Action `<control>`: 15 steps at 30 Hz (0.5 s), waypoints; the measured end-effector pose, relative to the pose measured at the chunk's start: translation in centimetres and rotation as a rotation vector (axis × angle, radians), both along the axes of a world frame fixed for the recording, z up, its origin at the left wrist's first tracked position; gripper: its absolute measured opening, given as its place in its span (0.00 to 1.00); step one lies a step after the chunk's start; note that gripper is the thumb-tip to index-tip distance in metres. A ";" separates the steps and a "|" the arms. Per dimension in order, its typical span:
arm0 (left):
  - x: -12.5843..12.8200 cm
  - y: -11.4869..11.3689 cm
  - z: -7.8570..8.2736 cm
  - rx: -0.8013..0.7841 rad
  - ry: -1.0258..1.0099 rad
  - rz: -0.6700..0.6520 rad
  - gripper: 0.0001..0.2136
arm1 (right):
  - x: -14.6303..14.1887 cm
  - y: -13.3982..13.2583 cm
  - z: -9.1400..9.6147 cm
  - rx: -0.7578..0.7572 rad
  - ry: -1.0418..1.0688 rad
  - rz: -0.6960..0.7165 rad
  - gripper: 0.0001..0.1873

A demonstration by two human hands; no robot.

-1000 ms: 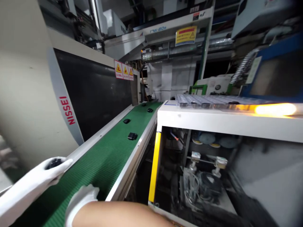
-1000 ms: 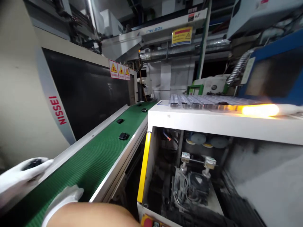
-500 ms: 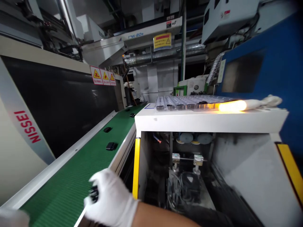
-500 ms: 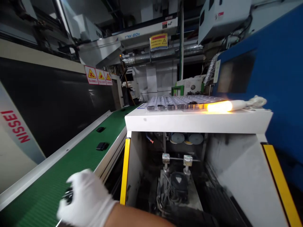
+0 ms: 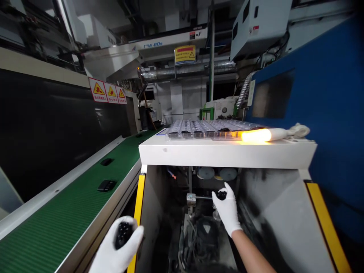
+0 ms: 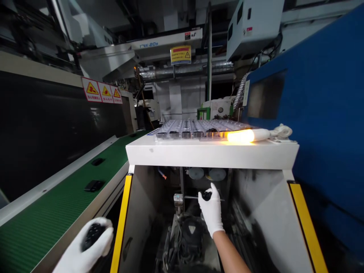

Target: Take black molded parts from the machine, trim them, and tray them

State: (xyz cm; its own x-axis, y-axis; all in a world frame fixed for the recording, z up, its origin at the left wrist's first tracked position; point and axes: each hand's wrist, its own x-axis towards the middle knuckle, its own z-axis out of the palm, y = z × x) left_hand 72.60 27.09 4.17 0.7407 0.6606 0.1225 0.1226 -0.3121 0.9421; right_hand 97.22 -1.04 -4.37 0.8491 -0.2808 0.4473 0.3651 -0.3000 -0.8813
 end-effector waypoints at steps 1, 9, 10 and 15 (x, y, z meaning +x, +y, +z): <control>0.7 -1.0 -0.3 -0.060 -0.052 -0.015 0.20 | 0.0 0.1 -0.1 0.012 0.022 0.012 0.42; 3.3 -4.0 -2.5 -0.095 -0.097 0.018 0.20 | 0.5 0.6 1.0 -0.069 0.163 -0.028 0.48; 3.4 -4.0 -2.5 -0.067 -0.083 0.028 0.20 | 0.6 0.6 1.2 -0.111 0.180 -0.033 0.47; 4.5 -4.9 -2.4 0.007 -0.051 0.067 0.24 | 0.5 0.7 1.0 -0.211 0.160 -0.053 0.46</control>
